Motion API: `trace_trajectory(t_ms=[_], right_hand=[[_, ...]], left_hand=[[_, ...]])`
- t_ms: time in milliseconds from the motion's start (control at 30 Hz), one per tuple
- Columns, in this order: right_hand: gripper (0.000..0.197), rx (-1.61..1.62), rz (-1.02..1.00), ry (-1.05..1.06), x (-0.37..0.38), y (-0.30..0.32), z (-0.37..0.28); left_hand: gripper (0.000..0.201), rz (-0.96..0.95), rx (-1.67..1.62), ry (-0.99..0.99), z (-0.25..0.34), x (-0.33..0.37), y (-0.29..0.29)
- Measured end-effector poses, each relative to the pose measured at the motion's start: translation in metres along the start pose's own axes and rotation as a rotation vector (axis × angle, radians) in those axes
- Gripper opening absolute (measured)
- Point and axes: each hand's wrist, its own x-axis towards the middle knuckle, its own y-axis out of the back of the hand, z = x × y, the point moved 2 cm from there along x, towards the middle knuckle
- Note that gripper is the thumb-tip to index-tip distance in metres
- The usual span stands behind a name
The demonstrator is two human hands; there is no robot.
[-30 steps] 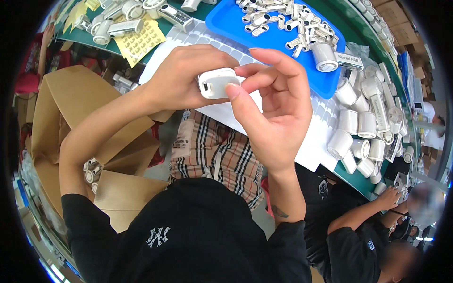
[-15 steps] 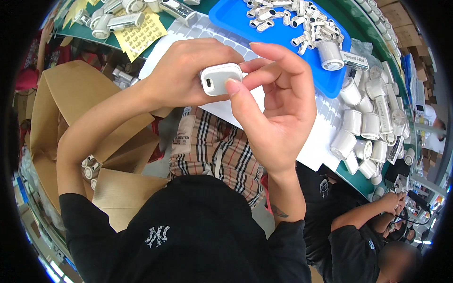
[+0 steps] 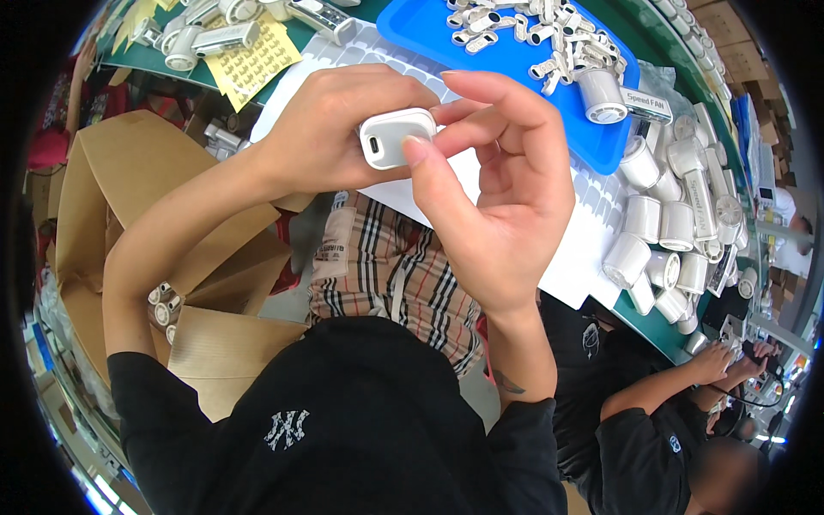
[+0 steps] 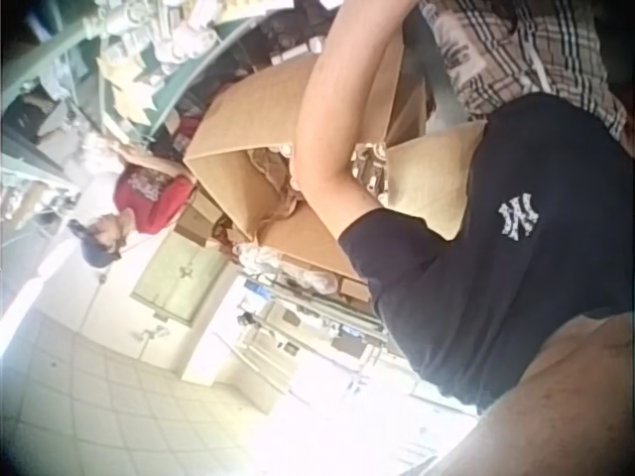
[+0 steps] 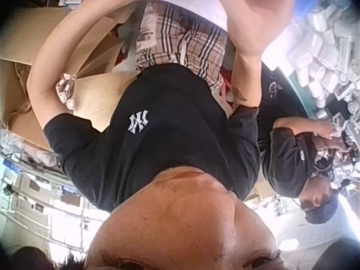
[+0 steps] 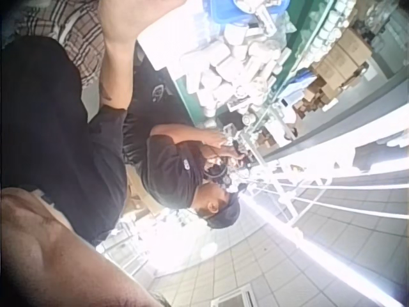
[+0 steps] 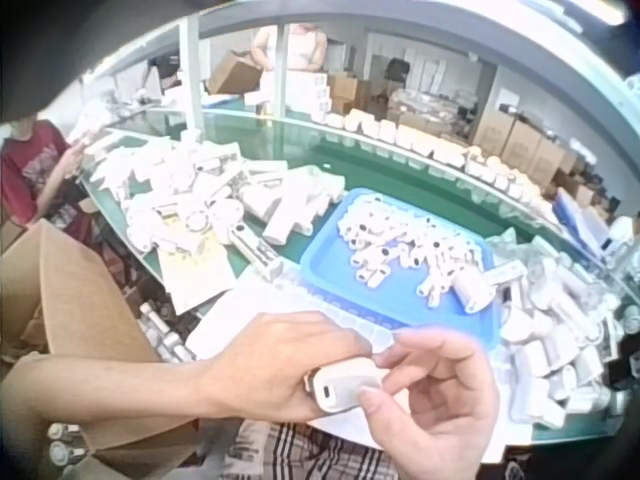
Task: Assembling handheld fans by fitting internal electronic components into plastic housings and applying labels on a factory production line.
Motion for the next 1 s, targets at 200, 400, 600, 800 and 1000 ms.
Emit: trace_trajectory(t_ms=[200, 400, 600, 800, 1000], right_hand=[[0.047, -0.029, -0.006, 0.035, 0.001, 0.0, 0.001], [0.046, -0.032, 0.003, 0.049, 0.002, -0.001, 0.002], [0.046, -0.053, 0.003, 0.067, 0.001, -0.003, 0.002], [0.045, -0.074, 0.03, 0.074, -0.001, -0.004, 0.002], [0.041, -1.088, -0.191, 0.138, 0.012, -0.003, -0.037]], left_hand=[[0.035, 0.02, 0.001, -0.017, -0.001, 0.0, 0.0], [0.033, 0.011, 0.006, -0.01, -0.001, 0.0, 0.001], [0.033, 0.008, -0.002, -0.004, 0.0, -0.001, 0.001], [0.034, -0.006, -0.008, 0.004, 0.001, -0.002, -0.001], [0.034, -0.035, 0.022, -0.022, -0.005, -0.001, 0.003]])
